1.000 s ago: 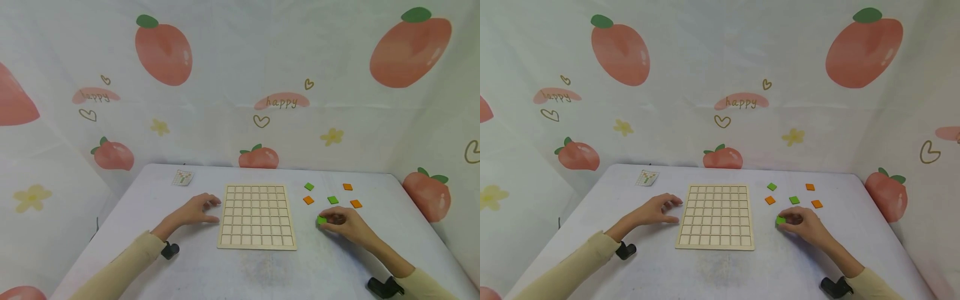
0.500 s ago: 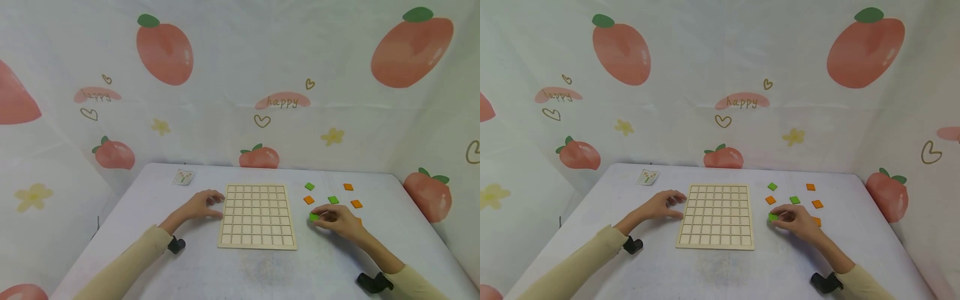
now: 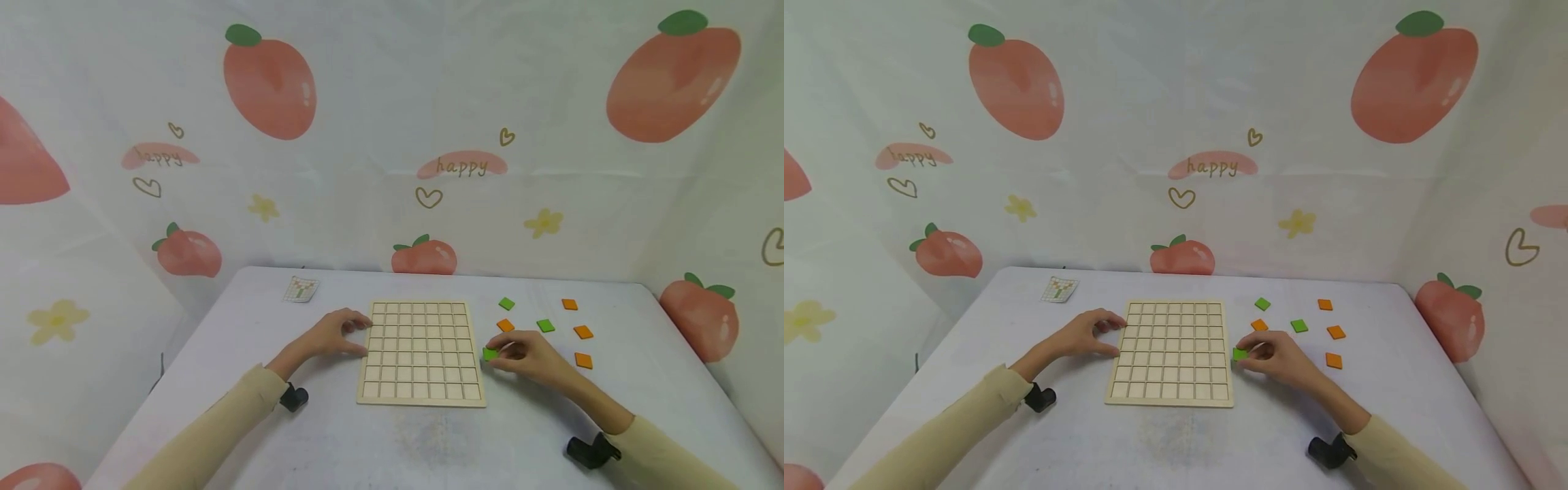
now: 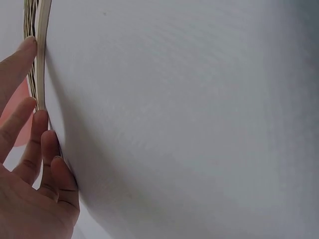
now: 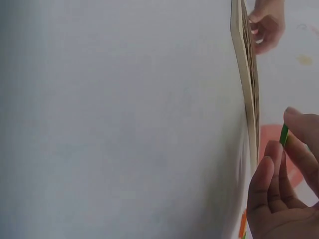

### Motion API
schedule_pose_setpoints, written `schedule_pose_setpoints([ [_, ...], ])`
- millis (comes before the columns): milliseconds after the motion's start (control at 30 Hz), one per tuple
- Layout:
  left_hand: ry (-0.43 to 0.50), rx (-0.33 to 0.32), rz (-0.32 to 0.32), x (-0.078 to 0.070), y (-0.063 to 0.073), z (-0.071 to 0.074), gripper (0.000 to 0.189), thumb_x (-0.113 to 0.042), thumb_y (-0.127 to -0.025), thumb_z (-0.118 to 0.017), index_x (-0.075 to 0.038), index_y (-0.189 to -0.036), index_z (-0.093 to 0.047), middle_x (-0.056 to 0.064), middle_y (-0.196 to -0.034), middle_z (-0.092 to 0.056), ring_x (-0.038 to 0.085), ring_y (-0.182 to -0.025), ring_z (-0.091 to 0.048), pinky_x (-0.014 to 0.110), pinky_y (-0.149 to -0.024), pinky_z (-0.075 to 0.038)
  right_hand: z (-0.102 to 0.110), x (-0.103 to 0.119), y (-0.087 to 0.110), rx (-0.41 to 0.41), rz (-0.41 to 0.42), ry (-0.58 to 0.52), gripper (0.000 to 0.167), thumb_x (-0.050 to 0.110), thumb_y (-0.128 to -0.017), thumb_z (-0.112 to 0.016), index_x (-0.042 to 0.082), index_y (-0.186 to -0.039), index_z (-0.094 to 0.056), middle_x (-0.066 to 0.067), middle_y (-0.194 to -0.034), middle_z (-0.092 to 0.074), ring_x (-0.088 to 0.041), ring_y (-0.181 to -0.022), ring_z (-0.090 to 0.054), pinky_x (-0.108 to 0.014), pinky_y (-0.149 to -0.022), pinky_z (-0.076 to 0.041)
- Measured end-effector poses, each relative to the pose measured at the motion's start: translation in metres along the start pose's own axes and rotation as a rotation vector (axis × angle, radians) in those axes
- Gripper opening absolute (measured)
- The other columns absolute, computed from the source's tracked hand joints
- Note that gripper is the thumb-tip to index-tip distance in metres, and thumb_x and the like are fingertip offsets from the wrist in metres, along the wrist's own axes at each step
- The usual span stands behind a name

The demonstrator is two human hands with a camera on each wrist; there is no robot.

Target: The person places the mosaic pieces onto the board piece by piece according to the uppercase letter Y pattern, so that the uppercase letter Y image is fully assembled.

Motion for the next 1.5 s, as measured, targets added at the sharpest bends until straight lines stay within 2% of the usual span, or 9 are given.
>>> schedule_pose_setpoints([
  [167, 0.018, 0.01, -0.017, -0.003, -0.001, -0.001, 0.056, -0.024, -0.078, -0.09, -0.009, -0.127, -0.067, 0.002, -0.116, -0.063, 0.026, -0.11, -0.058, 0.045, -0.099, -0.045, -0.01, 0.007, -0.008, 0.04, 0.02, -0.066, 0.027, 0.003, -0.086, -0.081, -0.003, -0.109, -0.071, -0.015, -0.107, -0.068, -0.02, -0.081, -0.067, -0.027, -0.07, -0.054],
  [400, 0.031, 0.018, -0.023, -0.003, 0.0, -0.002, 0.057, -0.023, -0.079, -0.09, -0.008, -0.128, -0.066, 0.002, -0.119, -0.063, 0.026, -0.111, -0.057, 0.046, -0.099, -0.044, -0.019, 0.016, -0.017, 0.056, 0.066, -0.077, 0.027, 0.001, -0.086, -0.08, -0.003, -0.111, -0.07, -0.016, -0.109, -0.068, -0.022, -0.082, -0.069, -0.027, -0.071, -0.054],
  [567, 0.036, 0.021, -0.018, -0.001, 0.001, -0.003, 0.057, -0.023, -0.079, -0.09, -0.008, -0.128, -0.066, 0.002, -0.123, -0.063, 0.026, -0.112, -0.057, 0.045, -0.099, -0.044, -0.022, 0.017, -0.021, 0.063, 0.048, -0.106, 0.026, -0.002, -0.086, -0.079, -0.004, -0.111, -0.07, -0.018, -0.11, -0.067, -0.024, -0.082, -0.07, -0.027, -0.071, -0.054],
  [867, 0.053, 0.026, -0.036, -0.002, 0.002, 0.0, 0.056, -0.022, -0.08, -0.09, -0.006, -0.127, -0.066, 0.004, -0.119, -0.063, 0.028, -0.112, -0.058, 0.046, -0.099, -0.045, -0.036, 0.016, -0.028, 0.079, -0.004, -0.109, 0.026, 0.004, -0.086, -0.082, -0.002, -0.109, -0.072, -0.014, -0.107, -0.068, -0.021, -0.078, -0.067, -0.025, -0.07, -0.053],
  [1067, 0.066, 0.041, -0.038, -0.002, 0.0, -0.002, 0.055, -0.021, -0.08, -0.089, -0.006, -0.127, -0.065, 0.004, -0.119, -0.062, 0.028, -0.112, -0.057, 0.046, -0.099, -0.045, -0.046, 0.019, -0.034, 0.1, 0.026, -0.146, 0.026, 0.001, -0.085, -0.081, -0.003, -0.109, -0.071, -0.015, -0.107, -0.068, -0.017, -0.077, -0.066, -0.024, -0.071, -0.052],
  [1500, 0.064, 0.05, -0.065, 0.0, 0.0, -0.004, 0.056, -0.022, -0.081, -0.088, -0.004, -0.129, -0.064, 0.004, -0.122, -0.062, 0.026, -0.112, -0.057, 0.044, -0.1, -0.044, -0.066, 0.029, -0.048, 0.124, 0.083, -0.164, 0.026, 0.003, -0.084, -0.083, -0.002, -0.107, -0.072, -0.014, -0.104, -0.069, -0.023, -0.074, -0.068, -0.027, -0.07, -0.054],
])
Point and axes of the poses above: each hand's wrist, its own y-axis away from the middle knuckle, its own z-axis out of the back of the hand, x = y × z, the point moved 8 cm from there along -y, towards the middle knuckle
